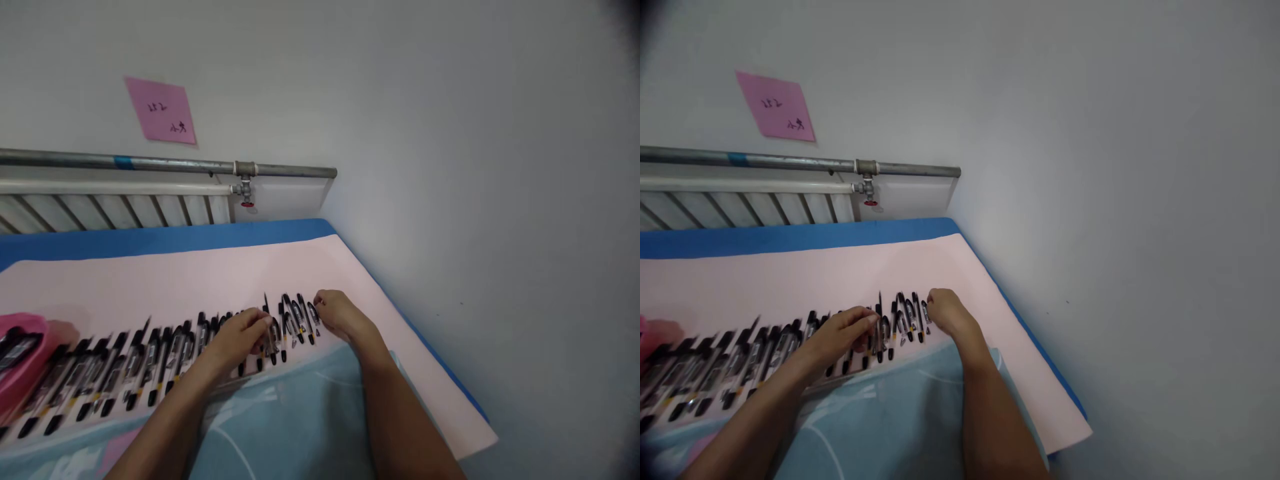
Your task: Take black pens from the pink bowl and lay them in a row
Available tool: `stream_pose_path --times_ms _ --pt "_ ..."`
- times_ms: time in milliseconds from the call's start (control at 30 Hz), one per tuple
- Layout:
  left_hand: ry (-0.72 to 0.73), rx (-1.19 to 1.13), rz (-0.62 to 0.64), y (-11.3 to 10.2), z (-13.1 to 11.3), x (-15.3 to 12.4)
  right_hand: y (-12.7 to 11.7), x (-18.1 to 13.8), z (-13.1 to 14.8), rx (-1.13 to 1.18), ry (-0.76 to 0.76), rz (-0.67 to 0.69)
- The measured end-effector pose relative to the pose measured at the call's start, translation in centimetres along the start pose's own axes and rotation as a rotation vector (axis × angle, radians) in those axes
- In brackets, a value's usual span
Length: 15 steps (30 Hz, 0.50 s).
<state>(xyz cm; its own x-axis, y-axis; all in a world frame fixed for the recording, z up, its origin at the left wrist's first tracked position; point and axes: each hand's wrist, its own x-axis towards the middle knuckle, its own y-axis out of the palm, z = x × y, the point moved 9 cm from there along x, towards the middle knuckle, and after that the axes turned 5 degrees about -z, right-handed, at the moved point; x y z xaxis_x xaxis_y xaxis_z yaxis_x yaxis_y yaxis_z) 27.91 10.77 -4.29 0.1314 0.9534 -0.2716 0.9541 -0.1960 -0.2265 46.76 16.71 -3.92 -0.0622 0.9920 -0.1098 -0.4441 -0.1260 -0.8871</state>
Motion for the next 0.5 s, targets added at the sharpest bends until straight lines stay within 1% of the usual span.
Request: stream_pose_path --times_ms 100,233,300,367,433,467,500 --pt "0.013 0.001 -0.025 -0.4 -0.3 -0.1 -0.2 -0.3 0.1 0.050 0.026 -0.017" --pt "0.074 0.026 -0.054 -0.8 -0.6 -0.1 -0.5 -0.9 0.7 0.103 0.048 -0.039" --pt "0.137 0.088 -0.097 -1.3 -1.0 -0.7 -0.8 -1.3 1.4 0.119 0.020 -0.043" --pt "0.234 0.232 -0.160 -2.1 -1.8 -1.8 -1.2 -1.6 2.3 0.132 -0.037 -0.041" --pt "0.241 0.332 -0.238 -3.6 -2.0 -3.0 -1.4 -1.4 2.5 0.147 -0.088 -0.041" --pt "0.234 0.377 -0.288 -4.8 -2.0 -3.5 -1.4 -1.0 2.3 0.157 -0.108 -0.049" --pt "0.220 0.426 -0.348 -6.3 -2.0 -4.0 -1.4 -0.3 1.7 0.148 -0.090 -0.078"
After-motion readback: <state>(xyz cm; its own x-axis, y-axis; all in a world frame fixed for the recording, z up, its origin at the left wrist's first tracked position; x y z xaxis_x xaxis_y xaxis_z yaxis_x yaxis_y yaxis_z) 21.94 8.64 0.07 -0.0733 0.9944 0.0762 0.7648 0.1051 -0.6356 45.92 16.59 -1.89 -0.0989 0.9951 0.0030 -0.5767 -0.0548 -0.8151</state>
